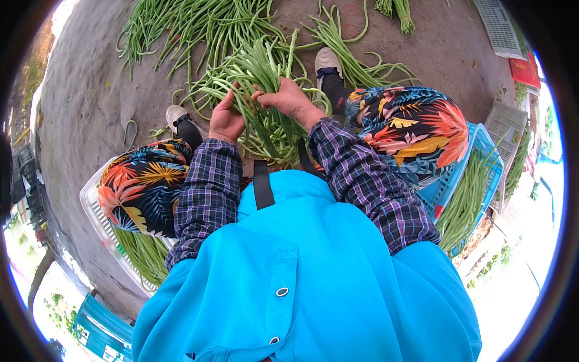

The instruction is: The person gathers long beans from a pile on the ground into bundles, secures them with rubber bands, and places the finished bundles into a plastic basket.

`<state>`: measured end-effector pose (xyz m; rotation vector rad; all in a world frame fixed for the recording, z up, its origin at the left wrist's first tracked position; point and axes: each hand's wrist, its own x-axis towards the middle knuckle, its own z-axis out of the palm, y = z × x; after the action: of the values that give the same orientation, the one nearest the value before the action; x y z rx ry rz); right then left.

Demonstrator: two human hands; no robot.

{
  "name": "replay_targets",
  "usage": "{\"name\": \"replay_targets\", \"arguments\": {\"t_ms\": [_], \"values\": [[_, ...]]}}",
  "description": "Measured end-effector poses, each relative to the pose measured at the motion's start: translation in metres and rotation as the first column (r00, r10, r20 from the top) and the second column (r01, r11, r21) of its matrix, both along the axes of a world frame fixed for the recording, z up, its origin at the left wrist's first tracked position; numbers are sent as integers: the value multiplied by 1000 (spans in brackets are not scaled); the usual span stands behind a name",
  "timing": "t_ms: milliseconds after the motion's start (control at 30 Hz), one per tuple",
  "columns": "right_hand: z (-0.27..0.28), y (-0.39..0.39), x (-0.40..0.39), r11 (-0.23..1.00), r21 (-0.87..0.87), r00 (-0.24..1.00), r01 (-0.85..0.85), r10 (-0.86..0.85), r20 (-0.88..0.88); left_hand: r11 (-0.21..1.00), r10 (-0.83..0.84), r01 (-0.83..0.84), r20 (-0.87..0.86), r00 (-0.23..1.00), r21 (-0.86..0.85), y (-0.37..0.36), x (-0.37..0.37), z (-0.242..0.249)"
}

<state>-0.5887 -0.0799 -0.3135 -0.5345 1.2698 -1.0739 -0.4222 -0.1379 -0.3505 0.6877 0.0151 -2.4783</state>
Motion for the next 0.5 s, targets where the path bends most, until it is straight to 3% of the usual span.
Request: {"name": "replay_targets", "arguments": {"t_ms": [133, 233, 300, 367, 433, 500], "values": [[-2, -1, 2, 996, -21, 995, 92, -91, 41, 1000, 18, -18, -21, 1000, 6, 3, -4, 4], [-4, -1, 5, 996, -32, 995, 77, -79, -61, 1000, 10, -10, 31, 999, 7, 3, -4, -3], [-5, 0, 9, 997, -79, 990, 12, -23, -139, 994, -44, 45, 7, 999, -99, 2, -4, -12], [-6, 0, 12, 997, -81, 987, 4, -17, -162, 994, -91, 87, -56, 994, -70, 2, -6, -10], [-4, 0, 14, 997, -82, 983, -5, -10, -185, 988, -61, 83, 170, 984, -130, 7, -13, 7], [1, -1, 15, 994, -103, 996, 43, -51, -71, 988, -56, 77, 155, 986, -135, 7, -14, 7]]}}
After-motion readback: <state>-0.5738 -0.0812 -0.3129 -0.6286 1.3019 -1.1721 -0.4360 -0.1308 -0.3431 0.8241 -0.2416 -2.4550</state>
